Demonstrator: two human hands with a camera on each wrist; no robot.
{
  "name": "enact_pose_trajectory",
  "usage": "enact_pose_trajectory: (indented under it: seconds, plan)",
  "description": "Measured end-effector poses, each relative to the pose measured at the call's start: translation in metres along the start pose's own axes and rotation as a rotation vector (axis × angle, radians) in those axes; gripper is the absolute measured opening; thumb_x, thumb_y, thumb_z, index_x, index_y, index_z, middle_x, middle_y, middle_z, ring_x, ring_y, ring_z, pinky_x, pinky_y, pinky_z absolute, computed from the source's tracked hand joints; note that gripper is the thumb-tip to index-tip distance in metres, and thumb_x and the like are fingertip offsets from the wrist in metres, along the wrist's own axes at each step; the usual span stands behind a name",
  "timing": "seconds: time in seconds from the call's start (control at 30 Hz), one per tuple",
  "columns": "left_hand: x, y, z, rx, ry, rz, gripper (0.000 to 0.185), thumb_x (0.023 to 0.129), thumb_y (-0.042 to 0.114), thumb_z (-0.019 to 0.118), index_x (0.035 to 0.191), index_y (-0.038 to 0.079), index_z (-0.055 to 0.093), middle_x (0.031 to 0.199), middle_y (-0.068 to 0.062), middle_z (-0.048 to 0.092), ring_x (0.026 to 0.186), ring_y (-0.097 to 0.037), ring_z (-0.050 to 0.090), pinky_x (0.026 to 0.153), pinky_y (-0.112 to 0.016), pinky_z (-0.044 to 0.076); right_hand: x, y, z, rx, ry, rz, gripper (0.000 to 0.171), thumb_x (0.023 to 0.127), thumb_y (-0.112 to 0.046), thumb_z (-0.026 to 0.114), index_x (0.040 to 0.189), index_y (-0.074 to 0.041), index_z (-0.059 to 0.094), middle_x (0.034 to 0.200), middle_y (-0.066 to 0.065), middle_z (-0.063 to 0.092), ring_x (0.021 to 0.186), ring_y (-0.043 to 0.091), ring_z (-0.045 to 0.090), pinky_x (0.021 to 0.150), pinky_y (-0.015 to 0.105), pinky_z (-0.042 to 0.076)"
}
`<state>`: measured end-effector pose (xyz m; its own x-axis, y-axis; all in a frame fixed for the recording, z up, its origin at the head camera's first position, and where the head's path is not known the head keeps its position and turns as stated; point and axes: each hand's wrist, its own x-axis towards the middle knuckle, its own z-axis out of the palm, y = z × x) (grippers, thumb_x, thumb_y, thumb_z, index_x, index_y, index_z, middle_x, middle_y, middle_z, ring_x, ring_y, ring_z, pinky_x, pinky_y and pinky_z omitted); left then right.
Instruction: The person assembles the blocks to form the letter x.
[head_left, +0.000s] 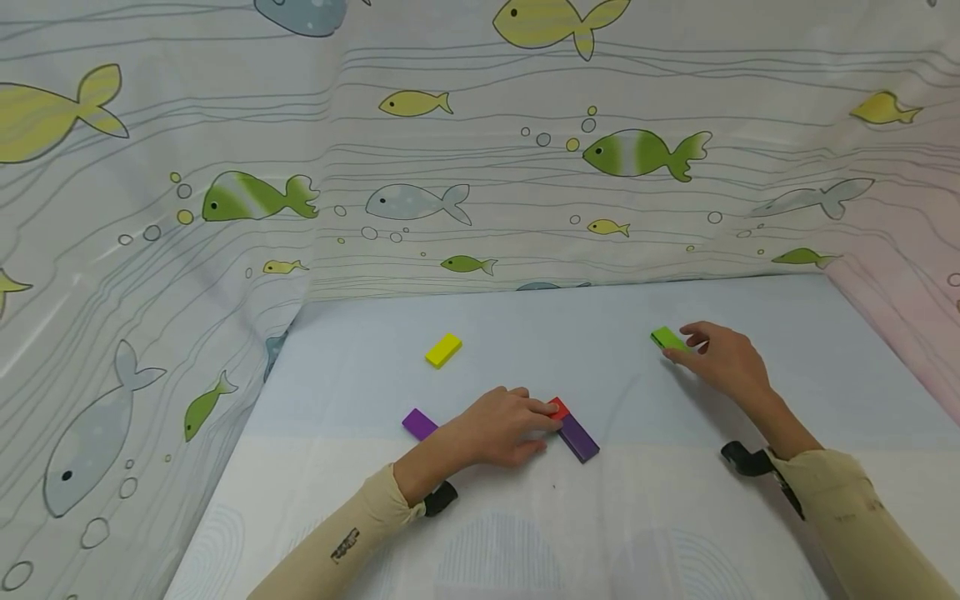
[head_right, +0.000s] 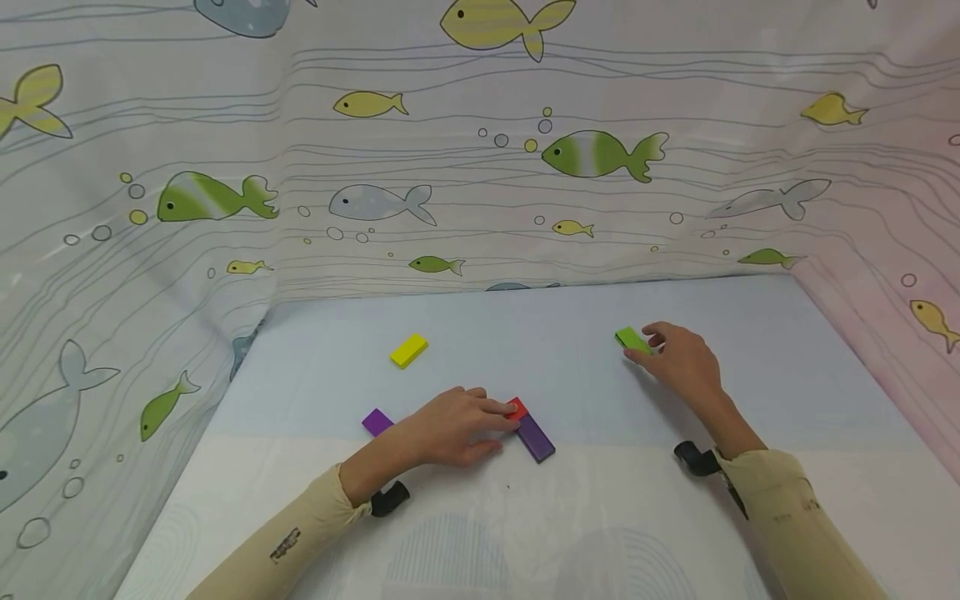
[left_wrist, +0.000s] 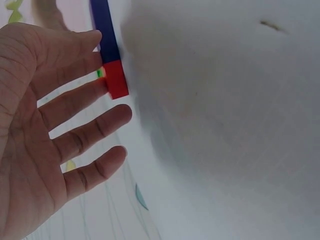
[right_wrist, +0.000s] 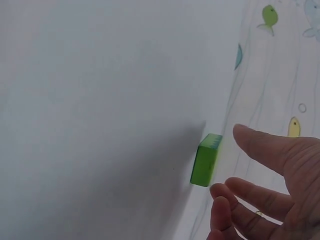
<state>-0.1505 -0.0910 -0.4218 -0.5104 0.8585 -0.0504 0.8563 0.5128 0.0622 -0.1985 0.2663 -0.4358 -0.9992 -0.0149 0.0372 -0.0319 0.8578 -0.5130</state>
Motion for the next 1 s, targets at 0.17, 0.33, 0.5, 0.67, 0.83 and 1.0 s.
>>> enact_pose_trajectory:
  seconds: [0.17,0.33,0.5,0.67,0.83,1.0]
  plan:
    - [-0.0005,-0.0001,0.0000,-0.015,0.003,-0.001,0.036,0.094,0.032,0.064,0.130,0.027,0.067,0.135,0.006,0.060,0.094,-0.015,0.058,0.065,-0.025,0.043,0.0007,0.0031,0.0022,0.007,-0.014,0.019,0.059,0.088,-0.037,0.072,0.129,0.002,0.058,0.113,0.021,0.065,0.102,0.038,0.059,0.073,0.046,0.046]
    - [-0.0006,-0.0003,0.0001,-0.012,0.004,0.004,0.036,0.094,0.032,0.064,0.130,0.027,0.067,0.134,0.005,0.060,0.095,-0.015,0.058,0.066,-0.025,0.043,0.0019,0.0047,0.0036,0.008,-0.018,0.025,0.058,0.088,-0.036,0.072,0.129,0.003,0.058,0.113,0.022,0.065,0.102,0.038,0.060,0.073,0.046,0.047]
    - [-0.0009,0.0003,-0.0007,-0.008,0.001,0.003,0.036,0.094,0.032,0.064,0.130,0.027,0.067,0.134,0.005,0.061,0.096,-0.016,0.059,0.067,-0.026,0.044,0.0023,0.0046,0.0035,0.010,-0.035,0.030,0.061,0.088,-0.037,0.073,0.129,0.005,0.057,0.114,0.023,0.064,0.102,0.039,0.060,0.073,0.047,0.047]
    - [-0.0005,0.0000,-0.0005,-0.010,-0.007,0.001,0.036,0.094,0.032,0.064,0.130,0.027,0.067,0.134,0.006,0.061,0.097,-0.016,0.059,0.067,-0.026,0.045,0.0029,0.0054,0.0038,0.007,-0.054,0.029,0.061,0.088,-0.037,0.073,0.129,0.005,0.057,0.113,0.024,0.064,0.101,0.039,0.060,0.072,0.046,0.047]
    - [-0.0004,-0.0007,-0.0006,-0.013,0.001,0.006,0.036,0.094,0.032,0.064,0.130,0.026,0.067,0.134,0.005,0.061,0.096,-0.016,0.059,0.066,-0.025,0.044,0.0038,0.0061,0.0039,-0.003,-0.050,0.021,0.059,0.088,-0.036,0.073,0.127,0.005,0.059,0.110,0.024,0.065,0.098,0.039,0.060,0.070,0.043,0.046]
    - [-0.0002,-0.0012,-0.0017,-0.017,0.001,0.007,0.036,0.094,0.032,0.065,0.130,0.025,0.067,0.135,0.005,0.060,0.096,-0.016,0.059,0.066,-0.025,0.044,0.0047,0.0055,0.0038,-0.003,-0.047,0.019,0.056,0.087,-0.035,0.074,0.125,0.005,0.060,0.108,0.023,0.066,0.095,0.038,0.060,0.067,0.041,0.045]
